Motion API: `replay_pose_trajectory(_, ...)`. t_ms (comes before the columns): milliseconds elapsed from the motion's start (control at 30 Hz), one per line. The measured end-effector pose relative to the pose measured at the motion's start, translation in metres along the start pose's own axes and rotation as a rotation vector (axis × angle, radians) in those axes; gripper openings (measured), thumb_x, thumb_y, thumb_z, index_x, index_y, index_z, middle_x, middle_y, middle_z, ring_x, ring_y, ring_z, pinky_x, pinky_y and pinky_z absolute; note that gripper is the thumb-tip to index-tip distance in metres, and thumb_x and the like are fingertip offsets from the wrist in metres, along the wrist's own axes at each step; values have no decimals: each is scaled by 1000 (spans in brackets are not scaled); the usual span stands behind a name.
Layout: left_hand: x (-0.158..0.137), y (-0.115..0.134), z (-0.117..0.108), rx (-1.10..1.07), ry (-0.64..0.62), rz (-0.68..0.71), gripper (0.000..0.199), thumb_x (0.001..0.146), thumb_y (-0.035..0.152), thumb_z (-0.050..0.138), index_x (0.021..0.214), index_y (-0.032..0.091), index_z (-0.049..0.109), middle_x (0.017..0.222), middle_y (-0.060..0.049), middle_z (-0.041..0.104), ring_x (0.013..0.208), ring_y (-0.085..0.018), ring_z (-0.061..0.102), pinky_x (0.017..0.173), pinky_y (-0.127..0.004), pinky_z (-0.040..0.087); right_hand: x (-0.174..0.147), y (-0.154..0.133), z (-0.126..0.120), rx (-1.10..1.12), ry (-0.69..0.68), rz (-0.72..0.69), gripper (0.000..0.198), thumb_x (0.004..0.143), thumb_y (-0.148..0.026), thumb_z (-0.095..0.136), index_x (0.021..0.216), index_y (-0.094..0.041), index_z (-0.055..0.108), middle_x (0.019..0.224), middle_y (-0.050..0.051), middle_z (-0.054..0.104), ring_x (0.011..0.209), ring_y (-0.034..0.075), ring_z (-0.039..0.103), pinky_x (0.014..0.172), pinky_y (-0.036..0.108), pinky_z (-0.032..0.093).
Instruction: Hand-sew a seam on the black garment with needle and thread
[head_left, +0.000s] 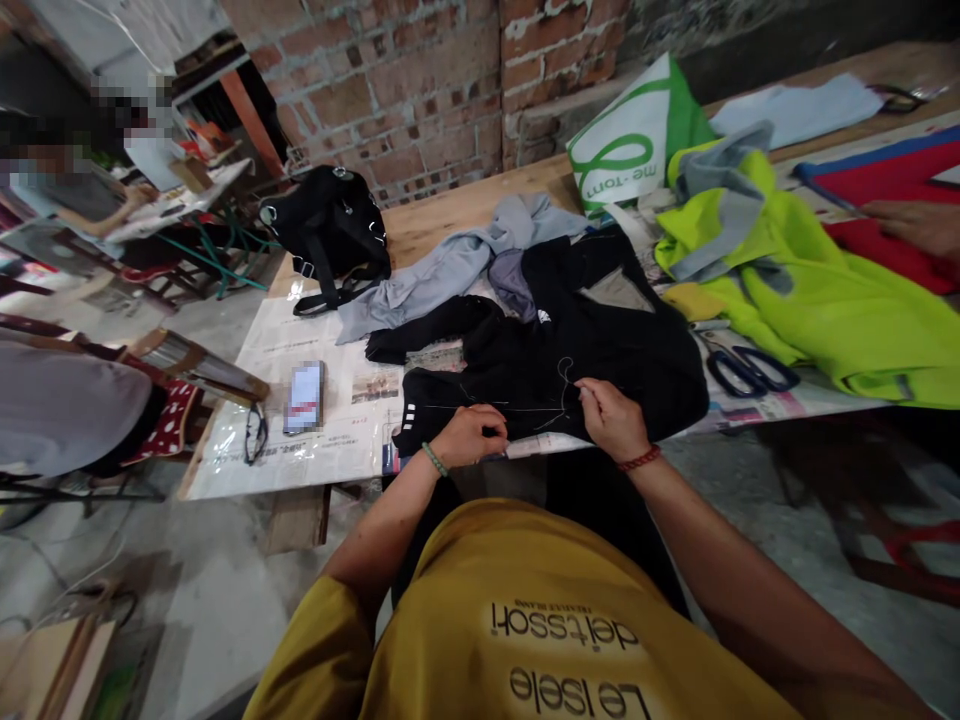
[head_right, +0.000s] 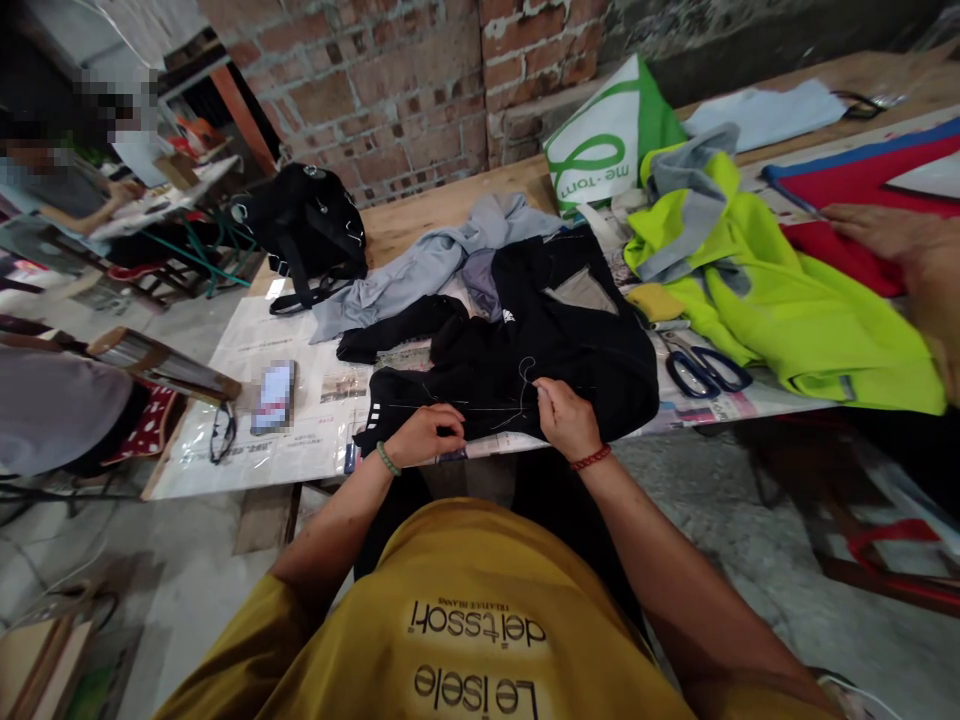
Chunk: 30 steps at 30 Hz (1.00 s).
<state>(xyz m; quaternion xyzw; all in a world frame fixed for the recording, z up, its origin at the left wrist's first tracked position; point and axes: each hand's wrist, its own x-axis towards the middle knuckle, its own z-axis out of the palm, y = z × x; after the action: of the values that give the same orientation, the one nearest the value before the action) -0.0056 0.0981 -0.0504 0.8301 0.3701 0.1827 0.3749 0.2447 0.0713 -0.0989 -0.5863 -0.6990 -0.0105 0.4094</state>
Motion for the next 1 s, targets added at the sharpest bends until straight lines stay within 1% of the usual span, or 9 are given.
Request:
replay_pose_trajectory(133, -3, -5, 3, -174, 122, -60, 7, 71, 20, 63, 70, 13, 65, 77, -2, 65, 72, -10, 58, 72, -20, 44, 1, 1, 1, 1, -4, 12, 24, 88, -24, 38, 99, -17, 59, 90, 9, 67, 82, 18, 64, 73, 29, 50)
replay_pose_trajectory(233, -4, -8, 5, -176, 153, -156, 10, 73, 23, 61, 73, 14, 65, 70, 1, 64, 66, -9, 56, 66, -19, 43, 1, 0, 0, 14, 1, 15, 24, 88, -23, 39, 98, -17, 59, 90, 9, 67, 82, 18, 64, 73, 29, 51)
replay_pose_trajectory(367, -4, -12, 10, -164, 213, -170, 10, 72, 24, 62, 73, 14, 65, 68, 1, 64, 65, -9, 55, 64, -18, 42, 1, -2, -2, 95, 54, 107, 22, 87, -26, 41, 96, -18, 60, 83, 7, 67, 75, 17, 64, 72, 30, 51)
replay_pose_trajectory(467, -5, -16, 16, -186, 280, -137, 10, 72, 24, 62, 73, 14, 65, 69, 1, 65, 65, -9, 56, 65, -18, 42, 4, -4, -4, 295, 115, 300, 21, 87, -30, 43, 94, -19, 60, 76, 3, 64, 64, 14, 62, 65, 29, 51)
replay_pose_trajectory(600, -8, -19, 20, -190, 325, -87, 10, 73, 22, 60, 75, 14, 65, 69, 1, 64, 64, -8, 55, 63, -18, 42, 14, -13, -14, 724, 199, 503, 17, 83, -33, 51, 90, -19, 59, 70, -1, 60, 59, 12, 61, 61, 28, 51)
replay_pose_trajectory(733, -8, -20, 20, -190, 316, -65, 9, 74, 21, 59, 75, 14, 65, 68, 1, 64, 61, -7, 55, 61, -17, 42, 31, -40, -49, 1006, 273, 488, 11, 79, -32, 57, 87, -25, 61, 67, -3, 58, 52, 11, 56, 52, 28, 48)
replay_pose_trajectory(867, -8, -21, 21, -183, 329, -60, 10, 74, 19, 60, 80, 14, 66, 72, 0, 66, 66, -8, 58, 64, -17, 44, 32, -66, -103, 1097, 201, 415, 9, 75, -34, 60, 84, -33, 63, 65, -3, 56, 47, 13, 50, 47, 31, 44)
replay_pose_trajectory(933, -8, -22, 22, -190, 328, -58, 19, 73, 18, 60, 91, 15, 66, 78, -1, 68, 71, -9, 60, 69, -18, 46, 24, -66, -124, 998, 133, 415, 10, 77, -39, 57, 85, -37, 63, 60, -2, 54, 41, 13, 44, 44, 33, 40)
replay_pose_trajectory(1000, -8, -23, 23, -194, 319, -55, 29, 73, 17, 61, 102, 16, 64, 84, -2, 69, 75, -10, 62, 73, -20, 47, 13, -57, -132, 736, -35, 396, 20, 82, -47, 47, 90, -37, 62, 59, 2, 56, 42, 16, 47, 44, 35, 39)
